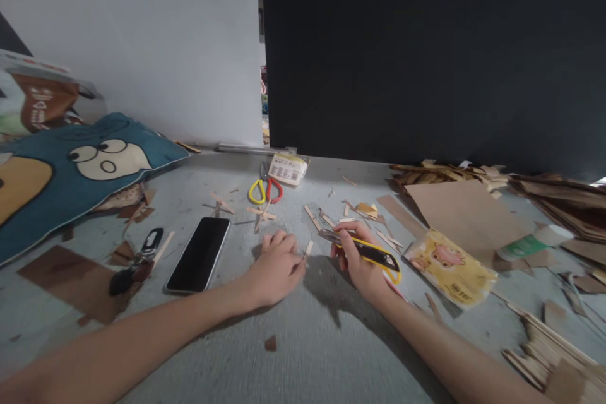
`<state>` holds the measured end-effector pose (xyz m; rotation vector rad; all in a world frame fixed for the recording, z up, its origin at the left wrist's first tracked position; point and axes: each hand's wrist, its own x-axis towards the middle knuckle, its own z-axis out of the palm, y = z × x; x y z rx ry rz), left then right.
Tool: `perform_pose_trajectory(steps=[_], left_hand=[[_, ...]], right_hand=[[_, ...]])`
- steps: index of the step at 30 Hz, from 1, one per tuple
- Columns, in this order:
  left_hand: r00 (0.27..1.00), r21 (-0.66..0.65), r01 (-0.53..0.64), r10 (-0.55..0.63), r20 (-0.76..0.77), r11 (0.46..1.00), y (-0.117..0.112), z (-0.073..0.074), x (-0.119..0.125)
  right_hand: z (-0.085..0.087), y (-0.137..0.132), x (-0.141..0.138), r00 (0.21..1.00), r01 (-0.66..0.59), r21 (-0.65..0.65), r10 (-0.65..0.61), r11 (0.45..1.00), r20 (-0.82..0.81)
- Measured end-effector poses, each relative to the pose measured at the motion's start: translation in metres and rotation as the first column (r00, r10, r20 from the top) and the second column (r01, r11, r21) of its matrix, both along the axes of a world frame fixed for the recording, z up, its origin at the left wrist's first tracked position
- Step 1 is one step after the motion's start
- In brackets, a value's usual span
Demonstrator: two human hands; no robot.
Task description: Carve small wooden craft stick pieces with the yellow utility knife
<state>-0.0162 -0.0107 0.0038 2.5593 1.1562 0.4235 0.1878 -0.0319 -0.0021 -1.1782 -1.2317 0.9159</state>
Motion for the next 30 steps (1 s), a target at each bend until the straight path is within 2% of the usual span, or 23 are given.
perform_pose_trajectory(steps=[2, 4, 6, 8, 13, 17, 22, 26, 30], left_hand=[[0.997, 0.001, -0.055, 0.055, 0.050, 0.998, 0.001, 0.001, 0.000], [0.987, -0.020, -0.089, 0.090, 0.130, 0.996, 0.003, 0.002, -0.001], [0.979, -0.060, -0.069, 0.079, 0.190, 0.996, 0.005, 0.002, -0.002], [0.974, -0.092, -0.033, 0.053, 0.220, 0.995, 0.008, 0.002, -0.003], [0.980, -0.124, 0.024, 0.001, 0.197, 0.992, 0.013, -0.005, -0.005], [0.989, -0.091, 0.036, -0.022, 0.147, 0.995, 0.014, -0.010, -0.006], [0.992, -0.092, 0.033, -0.021, 0.125, 0.995, 0.013, -0.008, -0.004], [0.995, -0.107, 0.034, -0.023, 0.100, 0.994, 0.012, -0.004, -0.004], [0.992, -0.096, 0.023, -0.011, 0.125, 0.995, 0.011, -0.004, -0.005]], right_hand=[[0.001, 0.001, -0.001, 1.000, -0.005, 0.010, 0.005, 1.000, 0.015], [0.001, 0.002, -0.002, 0.998, 0.058, 0.060, -0.060, 0.997, 0.034], [-0.001, 0.005, -0.002, 0.988, 0.134, 0.132, -0.143, 0.982, 0.061], [-0.004, 0.008, -0.001, 0.980, 0.159, 0.181, -0.177, 0.970, 0.086], [-0.010, 0.014, 0.002, 0.993, 0.107, 0.141, -0.112, 0.984, 0.026], [-0.010, 0.014, 0.003, 0.999, -0.012, 0.056, 0.009, 0.998, 0.049], [-0.004, 0.012, 0.000, 0.991, -0.134, 0.090, 0.132, 0.987, 0.027], [0.000, 0.009, -0.004, 0.984, -0.129, 0.041, 0.133, 0.991, -0.117], [0.002, 0.008, -0.004, 0.979, -0.049, 0.010, 0.050, 0.999, -0.197]])
